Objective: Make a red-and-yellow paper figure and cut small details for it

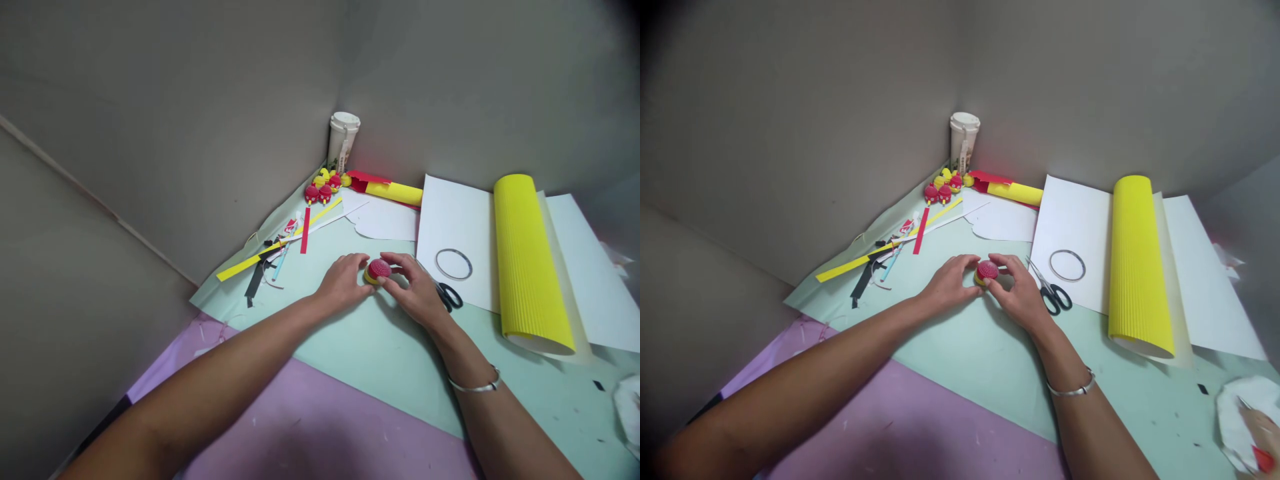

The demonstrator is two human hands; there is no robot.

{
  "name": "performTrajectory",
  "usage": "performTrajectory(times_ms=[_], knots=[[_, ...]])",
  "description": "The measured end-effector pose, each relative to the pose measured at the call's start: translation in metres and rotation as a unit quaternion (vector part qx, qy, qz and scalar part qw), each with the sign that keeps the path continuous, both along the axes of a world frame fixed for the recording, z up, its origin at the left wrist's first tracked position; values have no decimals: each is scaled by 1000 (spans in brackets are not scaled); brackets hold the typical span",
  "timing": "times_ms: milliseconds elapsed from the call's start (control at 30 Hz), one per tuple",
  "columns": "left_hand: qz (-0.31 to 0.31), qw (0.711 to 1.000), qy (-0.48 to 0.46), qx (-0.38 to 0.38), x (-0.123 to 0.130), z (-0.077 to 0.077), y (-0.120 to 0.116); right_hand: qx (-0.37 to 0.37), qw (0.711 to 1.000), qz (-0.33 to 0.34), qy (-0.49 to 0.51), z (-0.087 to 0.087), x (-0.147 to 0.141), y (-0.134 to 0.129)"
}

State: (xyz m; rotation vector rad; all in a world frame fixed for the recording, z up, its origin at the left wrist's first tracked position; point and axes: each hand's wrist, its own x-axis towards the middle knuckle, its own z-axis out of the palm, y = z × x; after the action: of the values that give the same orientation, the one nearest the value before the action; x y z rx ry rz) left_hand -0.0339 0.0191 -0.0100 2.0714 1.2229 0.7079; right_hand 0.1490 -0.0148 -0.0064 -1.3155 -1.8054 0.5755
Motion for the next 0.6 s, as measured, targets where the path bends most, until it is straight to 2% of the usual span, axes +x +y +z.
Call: performTrajectory(times_ms=[600], knots=[[1, 1000, -3, 12, 1, -2, 1, -3, 1000, -6, -21, -1, -4, 0]])
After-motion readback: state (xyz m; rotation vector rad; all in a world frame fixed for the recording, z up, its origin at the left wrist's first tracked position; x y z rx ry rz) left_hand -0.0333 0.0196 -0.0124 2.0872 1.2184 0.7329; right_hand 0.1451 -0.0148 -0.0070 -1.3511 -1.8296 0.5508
